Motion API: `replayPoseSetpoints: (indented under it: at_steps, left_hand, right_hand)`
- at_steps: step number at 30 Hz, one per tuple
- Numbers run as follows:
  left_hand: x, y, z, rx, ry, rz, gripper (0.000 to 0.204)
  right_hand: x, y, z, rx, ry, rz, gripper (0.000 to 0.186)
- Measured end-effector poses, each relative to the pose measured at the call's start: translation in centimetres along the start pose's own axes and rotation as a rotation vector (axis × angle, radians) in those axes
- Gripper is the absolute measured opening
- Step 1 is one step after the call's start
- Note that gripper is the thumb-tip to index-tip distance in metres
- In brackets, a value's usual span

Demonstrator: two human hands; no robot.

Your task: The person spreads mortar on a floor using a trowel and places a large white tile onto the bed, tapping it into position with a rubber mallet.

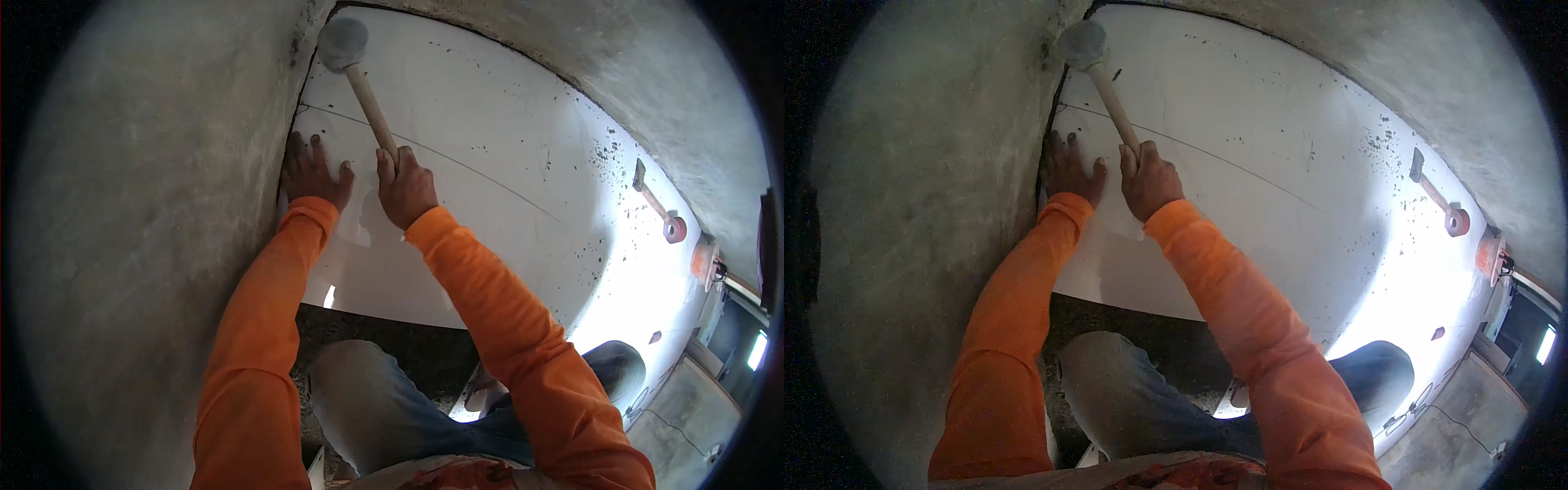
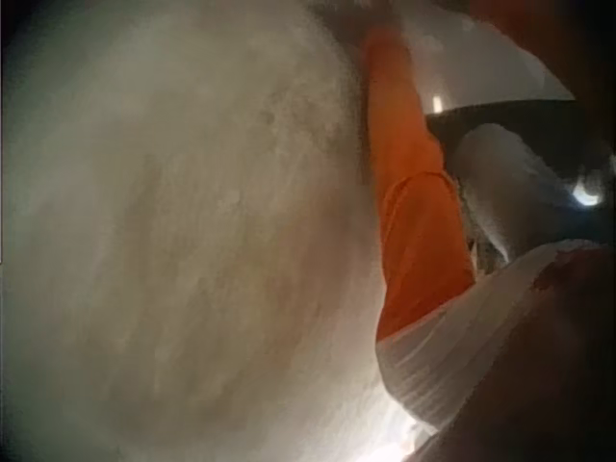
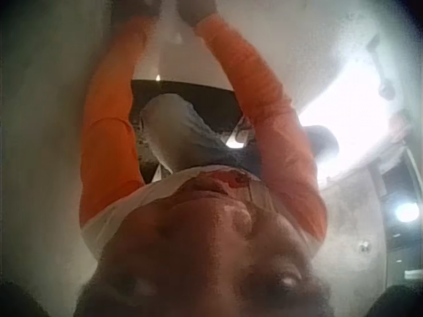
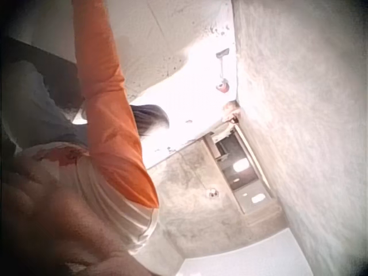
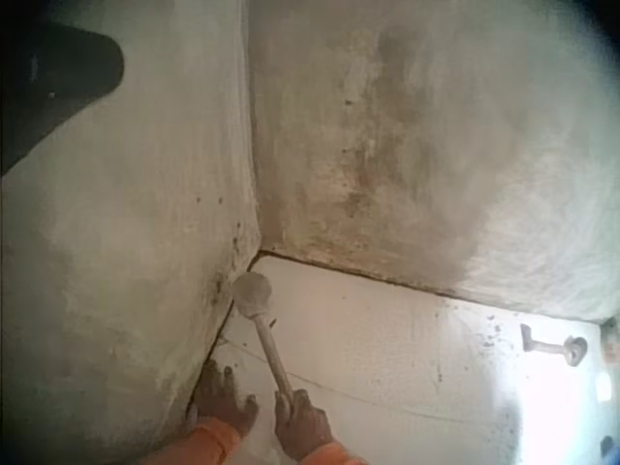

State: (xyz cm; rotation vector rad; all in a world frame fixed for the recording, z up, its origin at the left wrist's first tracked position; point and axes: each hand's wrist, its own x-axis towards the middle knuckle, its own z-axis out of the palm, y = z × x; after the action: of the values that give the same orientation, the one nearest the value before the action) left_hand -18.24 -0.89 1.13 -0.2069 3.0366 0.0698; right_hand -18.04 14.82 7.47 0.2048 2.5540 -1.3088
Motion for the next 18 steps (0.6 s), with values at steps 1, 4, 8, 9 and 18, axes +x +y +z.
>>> replayPoseSetpoints:
  at_steps: [1,4,8,9,18]
  left_hand:
    - [0.1,0.0,-0.1,-0.019,-0.009,0.002,0.075]
    - [0.5,0.1,0.3,-0.088,0.065,0.011,0.074]
    - [0.5,-0.7,0.7,-0.106,0.108,0.004,0.075]
    - [0.6,-0.2,0.6,-0.084,0.104,0.004,0.075]
    - [0.8,0.2,0.4,-0.056,0.048,-0.006,0.078]
  right_hand:
    - [0.2,0.3,0.3,-0.003,0.003,-0.002,0.038]
    - [0.3,1.0,0.8,-0.131,0.019,0.142,0.038]
    - [0.5,-0.3,1.1,-0.085,-0.036,0.116,0.037]
    - [0.5,0.1,1.3,-0.093,-0.004,0.134,0.037]
    - [3.5,1.0,-0.8,-0.174,-0.061,0.093,0.038]
